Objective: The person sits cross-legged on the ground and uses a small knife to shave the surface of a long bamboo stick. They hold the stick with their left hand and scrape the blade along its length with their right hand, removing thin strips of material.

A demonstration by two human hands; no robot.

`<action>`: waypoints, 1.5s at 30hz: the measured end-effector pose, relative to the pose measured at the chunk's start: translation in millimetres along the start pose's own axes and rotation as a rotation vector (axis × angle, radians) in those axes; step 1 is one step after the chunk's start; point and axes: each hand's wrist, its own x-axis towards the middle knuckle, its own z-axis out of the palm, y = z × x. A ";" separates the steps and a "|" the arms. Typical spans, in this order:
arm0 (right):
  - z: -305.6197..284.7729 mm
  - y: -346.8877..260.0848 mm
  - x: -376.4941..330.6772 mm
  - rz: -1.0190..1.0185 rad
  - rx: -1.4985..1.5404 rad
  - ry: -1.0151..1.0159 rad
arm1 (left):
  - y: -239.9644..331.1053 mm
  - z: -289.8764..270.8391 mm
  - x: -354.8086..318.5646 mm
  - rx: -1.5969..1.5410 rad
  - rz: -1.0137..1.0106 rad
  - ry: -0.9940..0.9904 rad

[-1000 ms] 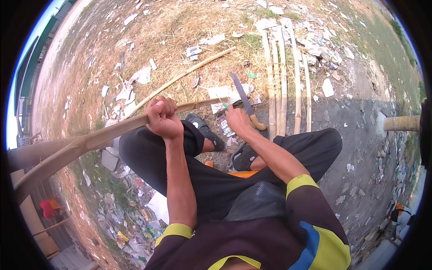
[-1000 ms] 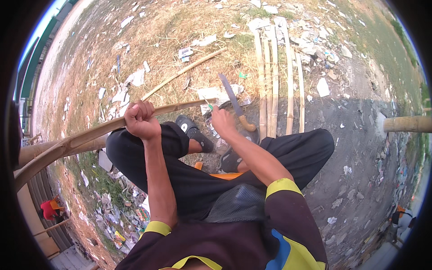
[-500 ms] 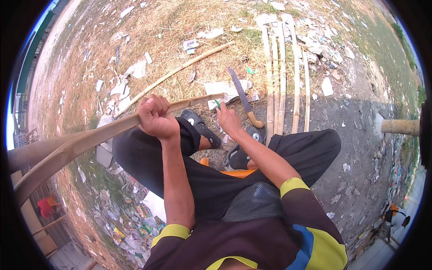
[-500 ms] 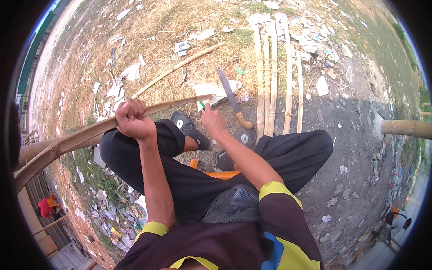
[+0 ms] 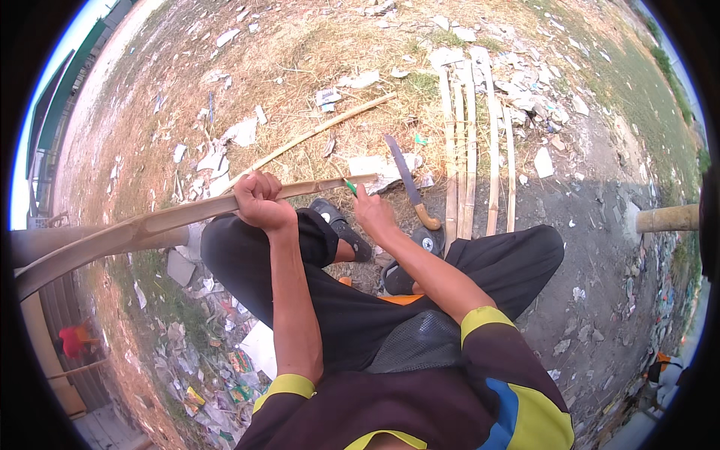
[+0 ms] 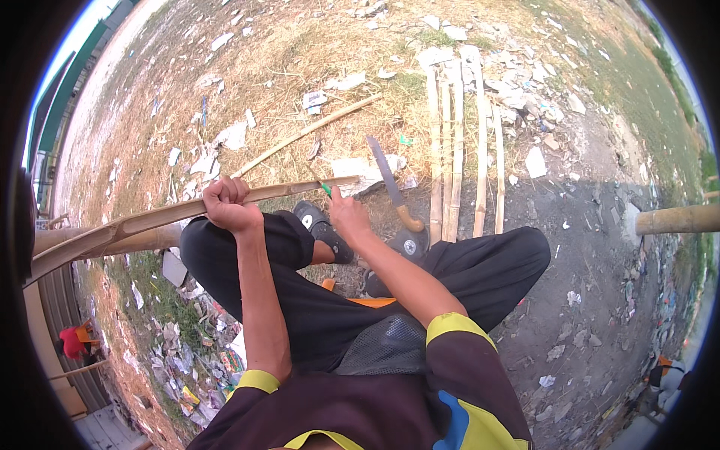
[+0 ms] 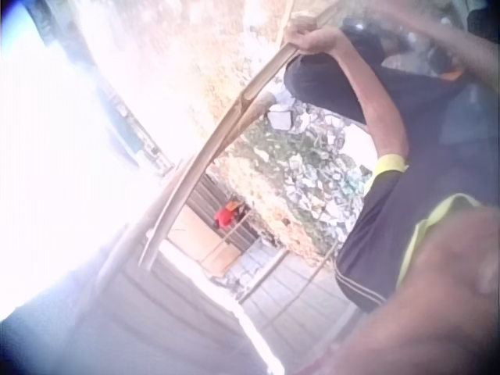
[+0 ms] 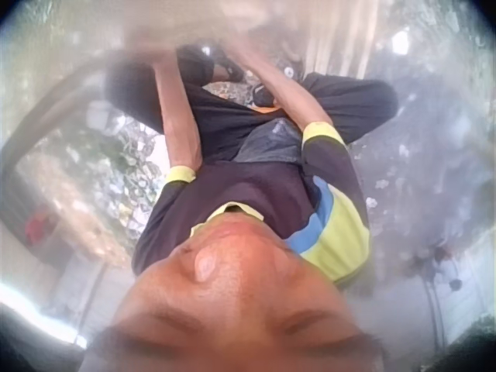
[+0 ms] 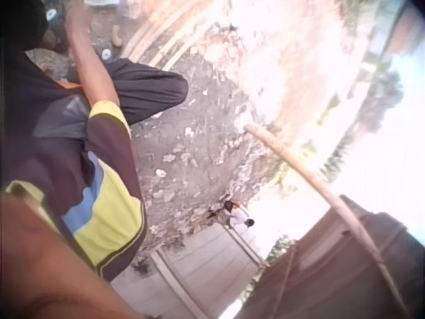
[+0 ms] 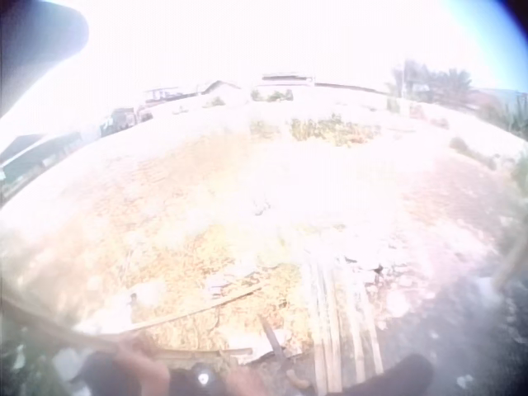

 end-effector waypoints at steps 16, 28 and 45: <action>-21.5 52.9 1.1 0.161 0.093 0.035 | -1.7 8.5 -9.0 0.047 0.006 -0.176; 7.6 64.4 11.1 0.183 0.117 -0.049 | -3.8 16.3 -14.7 0.042 -0.039 -0.442; 9.9 69.8 31.2 0.233 0.070 -0.037 | -1.7 10.3 -17.8 0.018 -0.011 -0.492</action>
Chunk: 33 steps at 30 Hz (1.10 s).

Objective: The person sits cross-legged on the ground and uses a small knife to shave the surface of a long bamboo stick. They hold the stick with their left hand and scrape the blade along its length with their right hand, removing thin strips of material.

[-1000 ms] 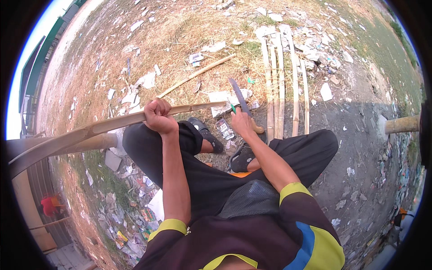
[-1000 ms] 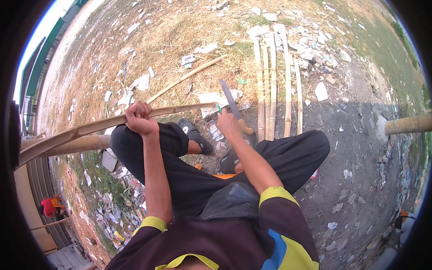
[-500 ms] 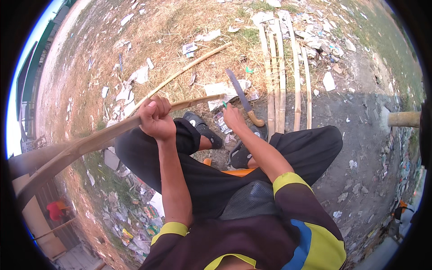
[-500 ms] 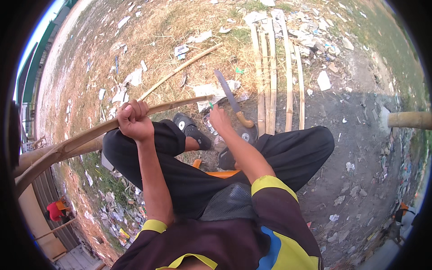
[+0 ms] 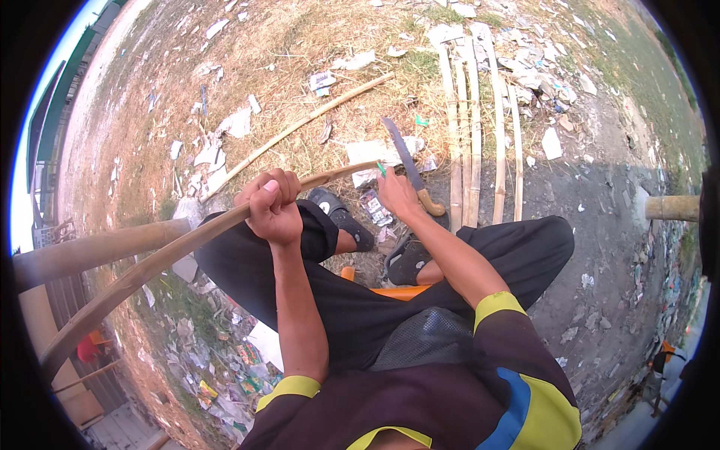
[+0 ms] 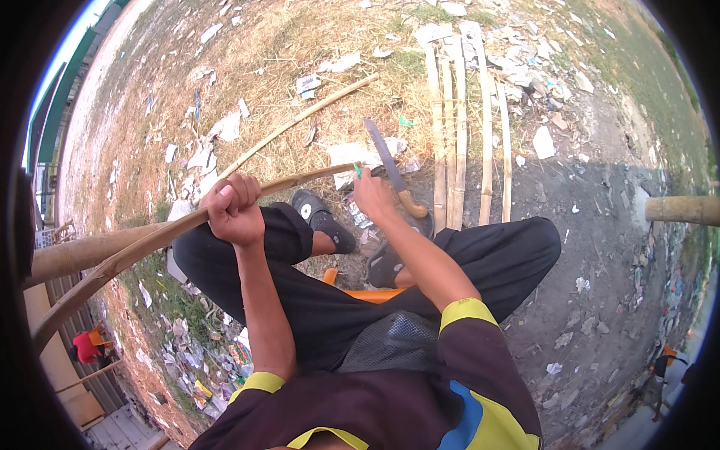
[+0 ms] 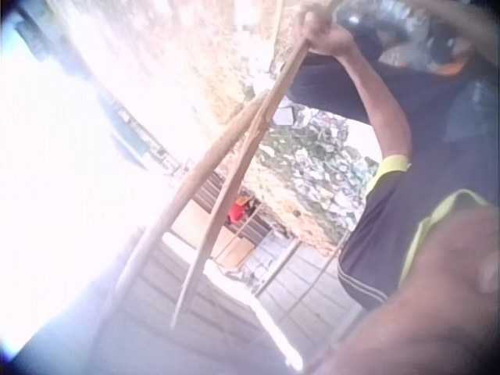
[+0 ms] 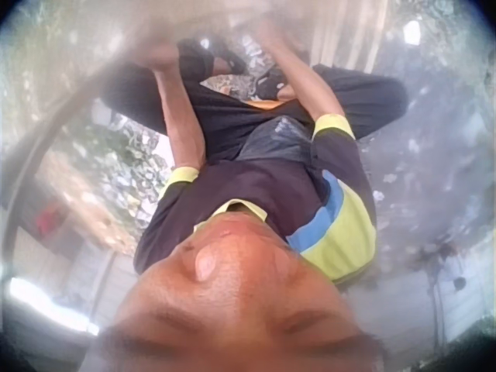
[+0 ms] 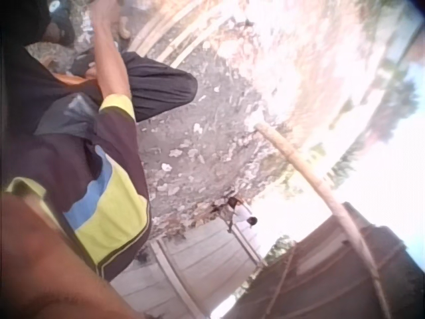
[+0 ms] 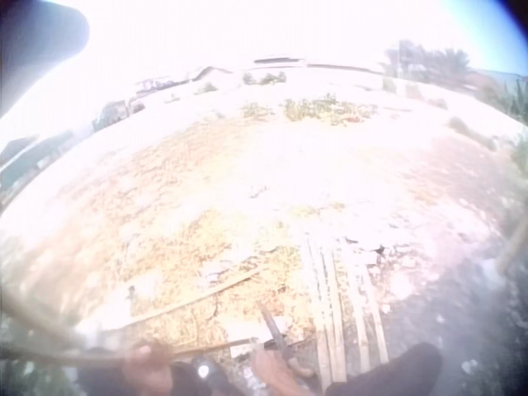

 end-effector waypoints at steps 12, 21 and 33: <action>-65.5 -54.8 -82.1 -0.213 0.205 0.062 | 13.4 6.7 6.5 0.064 -0.061 -0.401; -53.5 -38.1 -69.4 -0.218 0.130 0.091 | 14.1 18.1 11.4 0.104 -0.117 -0.515; -56.5 -47.5 -84.9 -0.252 0.195 0.123 | 9.5 20.4 11.9 0.037 -0.160 -0.557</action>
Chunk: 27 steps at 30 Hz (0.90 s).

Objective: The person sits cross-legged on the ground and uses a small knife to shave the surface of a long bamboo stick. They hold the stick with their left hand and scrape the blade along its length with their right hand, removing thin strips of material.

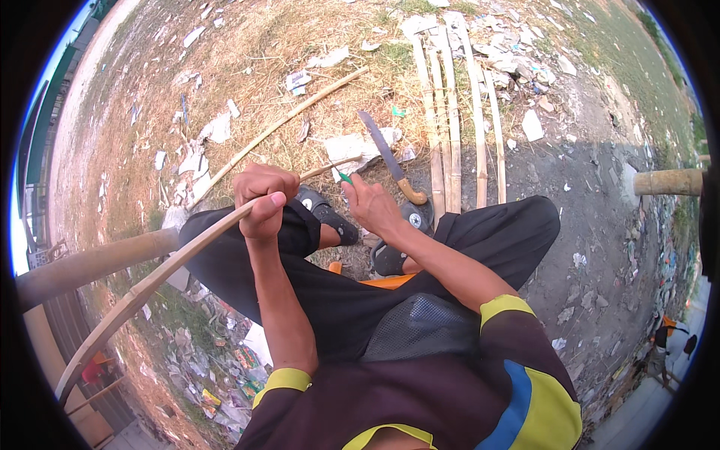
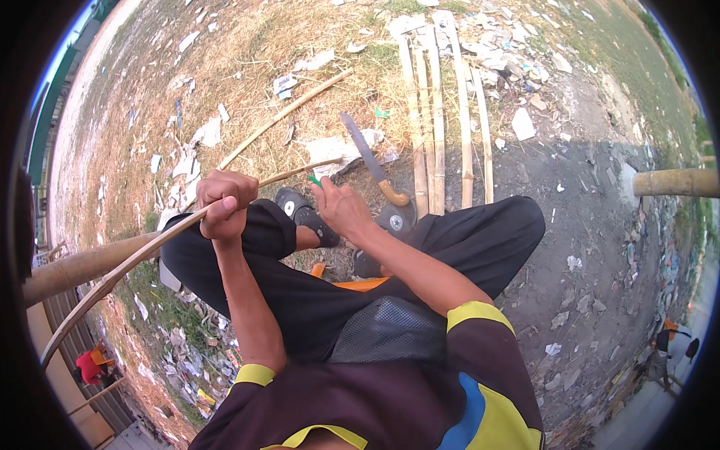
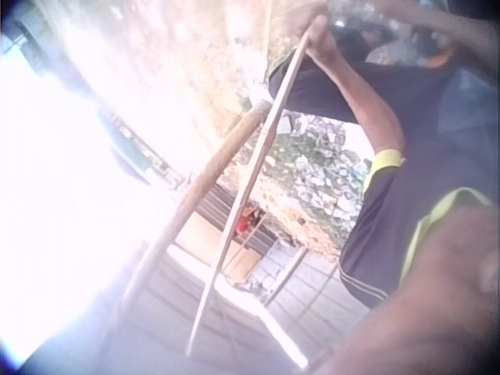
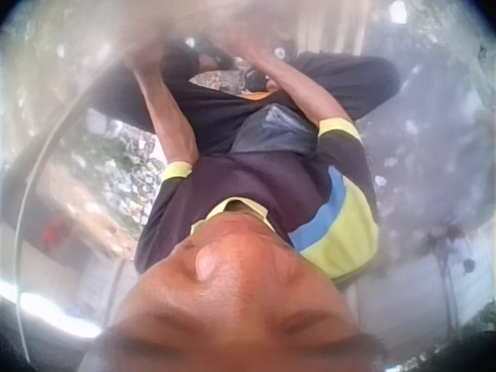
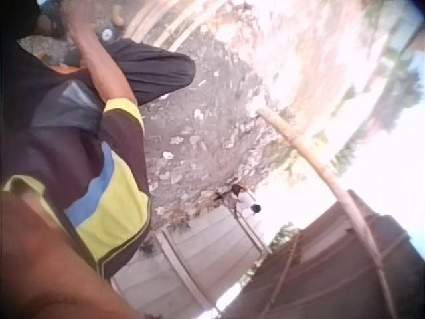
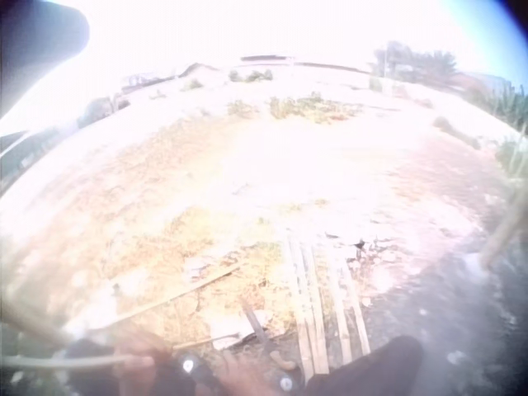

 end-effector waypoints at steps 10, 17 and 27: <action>5.0 31.3 8.8 0.053 -0.039 0.034 | -0.7 8.2 -1.5 -0.037 -0.035 -0.070; 14.9 20.5 2.2 0.042 -0.112 0.028 | -1.7 0.2 -3.8 -0.052 0.004 0.058; 27.2 62.2 12.9 0.147 -0.161 -0.055 | -3.6 4.8 -4.3 -0.058 0.031 0.055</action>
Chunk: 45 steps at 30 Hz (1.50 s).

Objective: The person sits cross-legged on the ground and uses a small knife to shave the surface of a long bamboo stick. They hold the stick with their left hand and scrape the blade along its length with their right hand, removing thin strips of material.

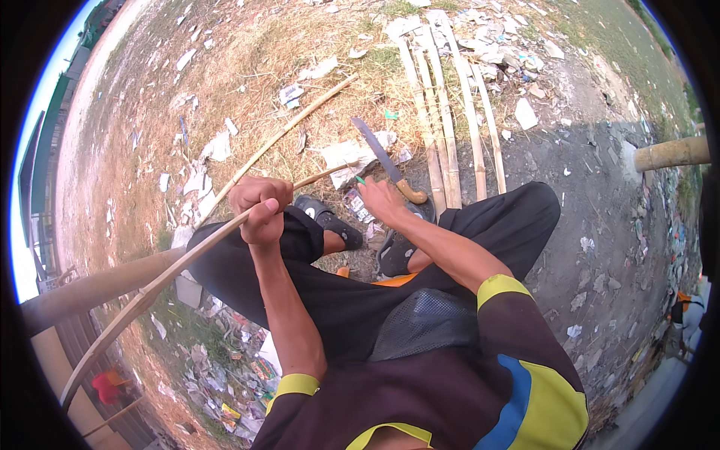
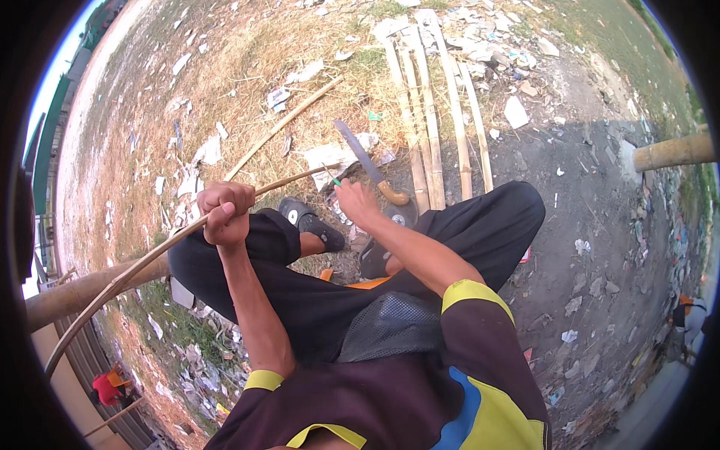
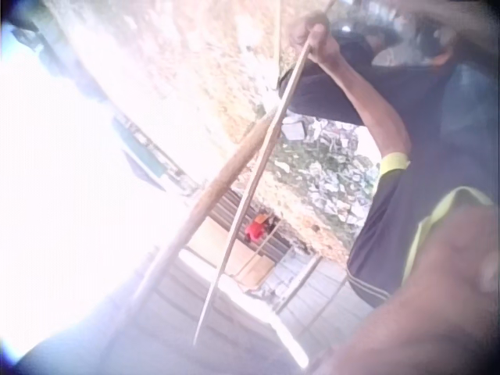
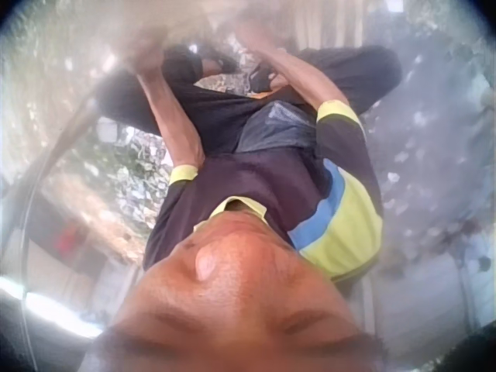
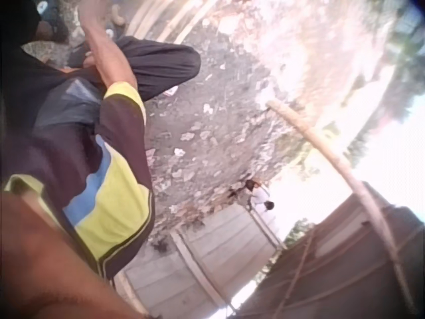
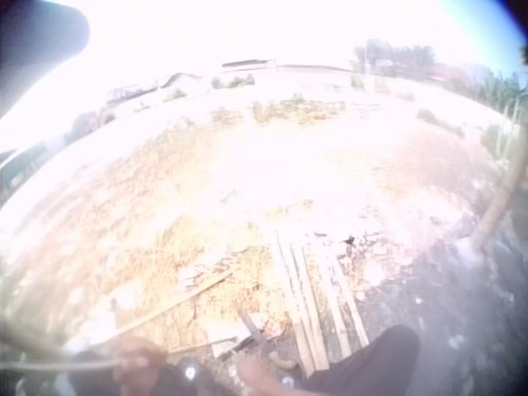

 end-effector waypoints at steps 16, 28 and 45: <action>10.3 3.2 28.8 0.067 0.016 -0.032 | -7.0 -17.8 0.9 -0.073 0.040 0.089; 35.4 31.4 20.9 0.242 -0.029 -0.111 | -5.1 -20.6 -3.0 -0.066 0.042 0.129; -57.8 -77.8 11.0 -0.066 0.356 0.065 | -2.4 -13.9 -2.2 0.009 0.031 0.064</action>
